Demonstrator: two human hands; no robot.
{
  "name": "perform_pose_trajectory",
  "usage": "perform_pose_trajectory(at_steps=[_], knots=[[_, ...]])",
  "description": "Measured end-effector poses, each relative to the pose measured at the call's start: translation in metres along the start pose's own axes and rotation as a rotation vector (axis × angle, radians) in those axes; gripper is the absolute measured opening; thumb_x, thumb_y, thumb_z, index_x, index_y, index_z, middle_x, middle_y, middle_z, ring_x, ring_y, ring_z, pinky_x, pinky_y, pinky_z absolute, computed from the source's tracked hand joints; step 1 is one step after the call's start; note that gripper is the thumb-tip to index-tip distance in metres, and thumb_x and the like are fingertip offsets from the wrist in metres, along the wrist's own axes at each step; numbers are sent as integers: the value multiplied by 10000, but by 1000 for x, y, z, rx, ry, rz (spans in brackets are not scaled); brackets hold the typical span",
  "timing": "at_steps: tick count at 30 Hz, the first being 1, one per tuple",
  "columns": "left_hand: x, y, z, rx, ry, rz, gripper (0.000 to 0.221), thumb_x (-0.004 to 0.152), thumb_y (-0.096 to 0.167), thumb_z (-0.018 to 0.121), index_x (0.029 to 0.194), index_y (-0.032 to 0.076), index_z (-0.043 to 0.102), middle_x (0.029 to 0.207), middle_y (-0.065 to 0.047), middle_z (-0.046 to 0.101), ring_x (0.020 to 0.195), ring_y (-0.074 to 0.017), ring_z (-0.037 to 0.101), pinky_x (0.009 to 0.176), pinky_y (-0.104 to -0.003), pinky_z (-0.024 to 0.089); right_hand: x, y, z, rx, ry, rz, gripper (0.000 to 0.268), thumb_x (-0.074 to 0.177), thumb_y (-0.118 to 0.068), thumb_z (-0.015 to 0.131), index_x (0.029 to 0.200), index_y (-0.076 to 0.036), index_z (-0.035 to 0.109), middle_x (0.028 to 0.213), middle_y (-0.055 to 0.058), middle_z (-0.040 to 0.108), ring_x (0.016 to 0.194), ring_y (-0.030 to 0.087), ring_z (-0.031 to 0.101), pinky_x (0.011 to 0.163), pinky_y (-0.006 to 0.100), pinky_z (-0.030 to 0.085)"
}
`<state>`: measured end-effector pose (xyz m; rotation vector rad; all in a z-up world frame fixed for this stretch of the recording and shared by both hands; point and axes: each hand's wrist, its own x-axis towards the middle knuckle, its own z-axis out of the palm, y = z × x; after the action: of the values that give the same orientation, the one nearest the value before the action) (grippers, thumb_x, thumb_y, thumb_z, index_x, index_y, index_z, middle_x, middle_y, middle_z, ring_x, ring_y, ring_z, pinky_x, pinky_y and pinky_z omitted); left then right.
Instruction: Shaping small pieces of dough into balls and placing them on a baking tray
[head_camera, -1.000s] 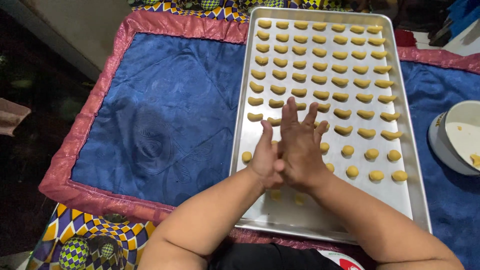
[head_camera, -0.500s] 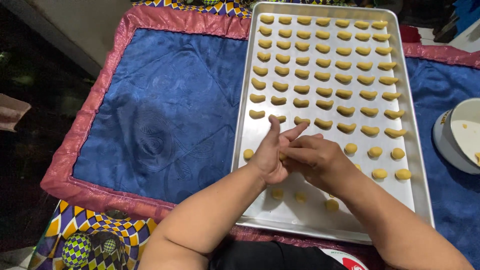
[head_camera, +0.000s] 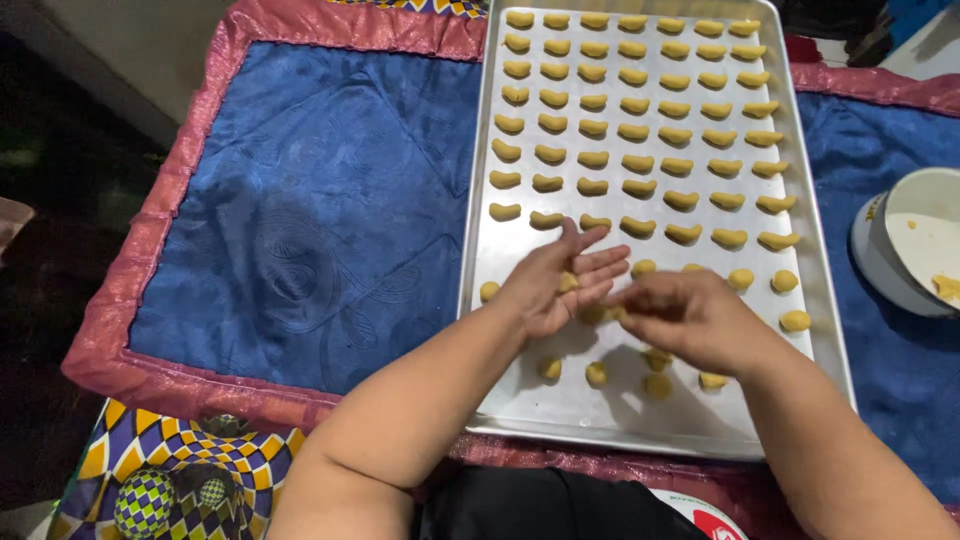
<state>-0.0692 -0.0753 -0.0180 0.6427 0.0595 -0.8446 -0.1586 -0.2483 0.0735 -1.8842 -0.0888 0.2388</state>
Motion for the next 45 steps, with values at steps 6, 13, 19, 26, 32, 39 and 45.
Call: perform_pose_trajectory(at_steps=[6, 13, 19, 26, 32, 39, 45], knots=[[7, -4, -11, -185, -102, -66, 755, 947, 715, 541, 1363, 87, 583, 1355, -275, 592, 1225, -392, 611, 918, -454, 586, -57, 70, -11, -543, 52, -26, 91, 754, -116, 813, 839, -126, 846, 790, 109, 826, 806, 351, 793, 727, 419, 608], [2, 0, -12, -186, -138, -80, 777, 924, 716, 534, 1370, 83, 582, 1348, -280, 594, 1207, -400, 620, 890, -482, 594, -47, 144, -17, -856, 347, -243, 119, 791, -194, 827, 903, -219, 793, 809, -12, 752, 805, 223, 744, 738, 335, 594], [-4, -2, -6, -304, -276, -56, 836, 882, 774, 560, 1345, 81, 621, 1355, -285, 587, 1224, -407, 613, 916, -516, 585, -16, 79, -21, -652, 295, -322, 118, 872, -332, 784, 852, -221, 817, 903, 6, 748, 909, 249, 746, 784, 343, 579], [-15, -22, 27, -395, -308, 242, 789, 750, 731, 671, 1385, 312, 459, 1272, -71, 553, 1122, -262, 576, 845, -416, 519, 59, 18, 48, -770, 366, -969, 760, 972, -577, 518, 1387, 59, 549, 1373, 300, 533, 1332, 464, 501, 1121, 529, 387], [-41, 7, 41, -612, -126, 151, 758, 737, 823, 630, 1141, 217, 419, 1073, -59, 653, 1165, -379, 572, 1033, -530, 448, 60, 10, 82, -879, 268, -969, 1001, 982, -753, 174, 1524, 65, 378, 1641, 293, 250, 1476, 503, 270, 1086, 552, 309], [-37, 16, 53, -334, -433, 214, 627, 960, 751, 424, 1320, 254, 549, 1159, 34, 635, 1179, -190, 602, 1152, -357, 413, 48, 49, 97, -921, 334, -806, 1109, 920, -819, 100, 1645, 20, 96, 1713, 223, 31, 1538, 471, -13, 1162, 635, 6], [-29, 4, 13, -337, -348, -32, 1236, 641, 1075, 314, 1396, 134, 581, 1310, -152, 635, 1225, -372, 605, 1107, -454, 444, 60, 19, 73, -1334, 397, -627, 1167, 477, -547, 691, 1356, 173, 423, 985, 192, 492, 836, 364, 462, 742, 549, 421]])
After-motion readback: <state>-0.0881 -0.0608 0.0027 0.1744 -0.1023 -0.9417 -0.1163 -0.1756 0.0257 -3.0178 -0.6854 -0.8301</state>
